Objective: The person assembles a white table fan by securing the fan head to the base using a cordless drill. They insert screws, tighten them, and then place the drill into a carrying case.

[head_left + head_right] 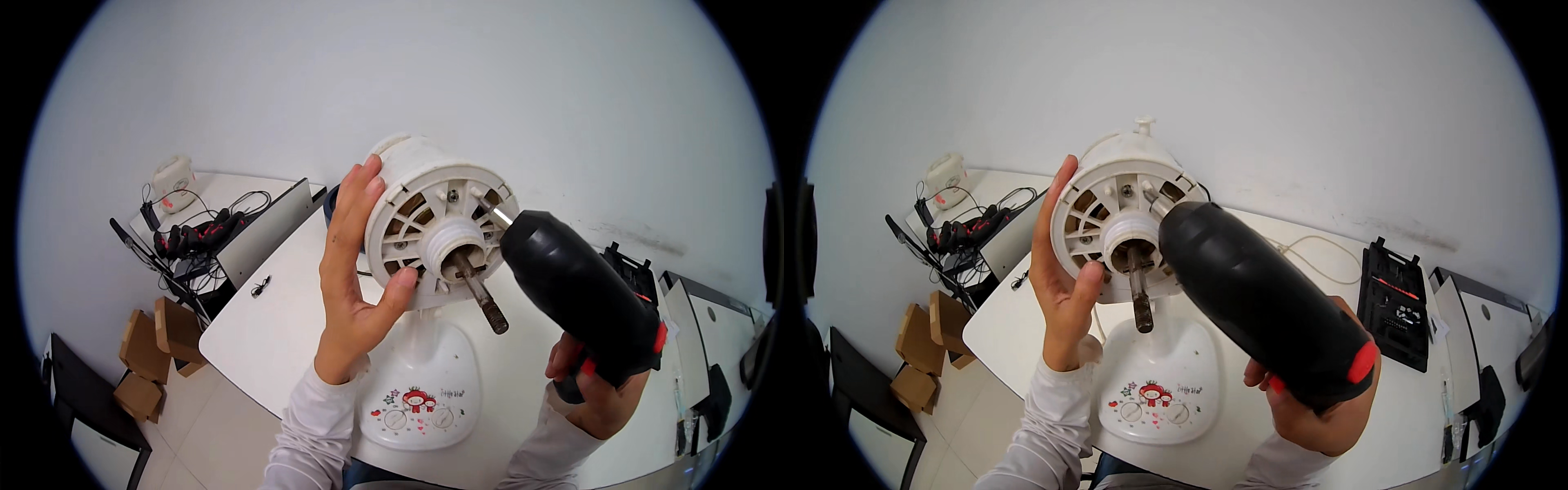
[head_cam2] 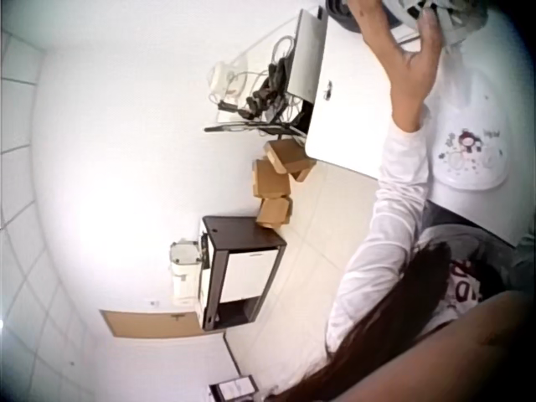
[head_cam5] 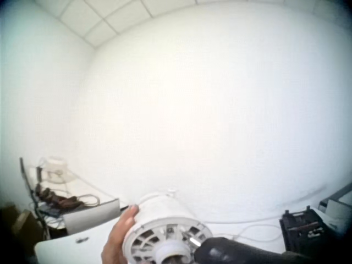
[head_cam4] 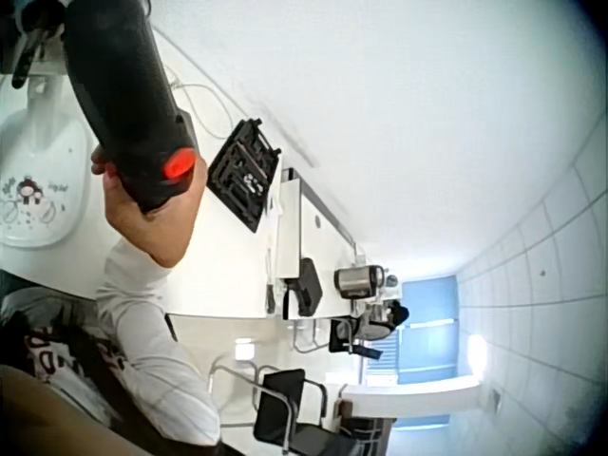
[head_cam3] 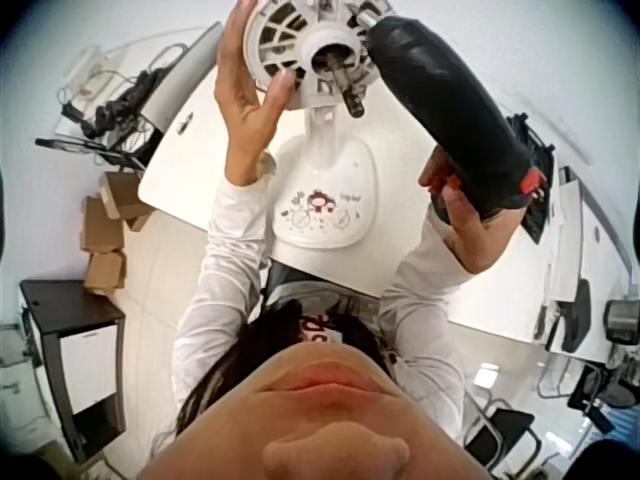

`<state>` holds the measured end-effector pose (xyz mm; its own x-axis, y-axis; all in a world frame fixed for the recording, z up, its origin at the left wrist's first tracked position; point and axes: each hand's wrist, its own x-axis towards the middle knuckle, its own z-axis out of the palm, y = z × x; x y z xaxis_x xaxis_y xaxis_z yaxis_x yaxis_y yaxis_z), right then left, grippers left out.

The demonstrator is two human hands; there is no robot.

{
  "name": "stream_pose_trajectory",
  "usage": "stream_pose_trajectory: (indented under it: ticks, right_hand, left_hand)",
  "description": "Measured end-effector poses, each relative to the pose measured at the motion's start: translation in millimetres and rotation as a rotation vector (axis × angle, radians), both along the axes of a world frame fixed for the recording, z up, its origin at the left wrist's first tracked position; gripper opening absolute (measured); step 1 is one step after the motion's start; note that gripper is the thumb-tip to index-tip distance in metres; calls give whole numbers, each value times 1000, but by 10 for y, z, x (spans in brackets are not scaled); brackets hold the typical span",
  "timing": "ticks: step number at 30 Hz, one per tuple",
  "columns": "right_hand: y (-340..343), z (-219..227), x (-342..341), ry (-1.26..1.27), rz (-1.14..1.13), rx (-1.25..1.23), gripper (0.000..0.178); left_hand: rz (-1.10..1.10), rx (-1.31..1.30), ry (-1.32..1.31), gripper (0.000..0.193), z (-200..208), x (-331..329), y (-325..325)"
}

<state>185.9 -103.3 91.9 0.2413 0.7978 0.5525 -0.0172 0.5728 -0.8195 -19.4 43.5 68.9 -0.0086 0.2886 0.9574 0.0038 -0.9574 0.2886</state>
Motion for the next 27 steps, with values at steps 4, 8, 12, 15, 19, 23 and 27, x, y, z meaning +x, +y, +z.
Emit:
stream_pose_trajectory:
  ticks: [4, 8, 12, 15, 19, 23, 27]
  right_hand:
    - [27, 12, -4, -116, -38, -75, 41]
    - [6, 70, -84, -116, -87, -139, 41]
    - [26, 5, -29, -102, -28, -42, 42]
    - [32, 9, -22, -96, -38, -45, 44]
    - [42, -19, 24, -82, -4, -29, 46]
    - [6, 28, 17, -95, -1, -46, 45]
    - [1, 54, 7, -92, -3, -22, 44]
  left_hand:
    - [14, -7, 11, 67, 7, -6, -17]
    - [15, 2, 17, 65, 33, -11, -31]
    - [27, 6, 22, 65, 29, -16, -46]
    - [21, -6, 19, 65, 39, -6, -68]
    - [3, -20, 19, 64, 53, -10, -92]
    - [-3, -11, 29, 64, 60, -18, -89]
    - [-12, -1, 31, 64, 69, -26, -99]
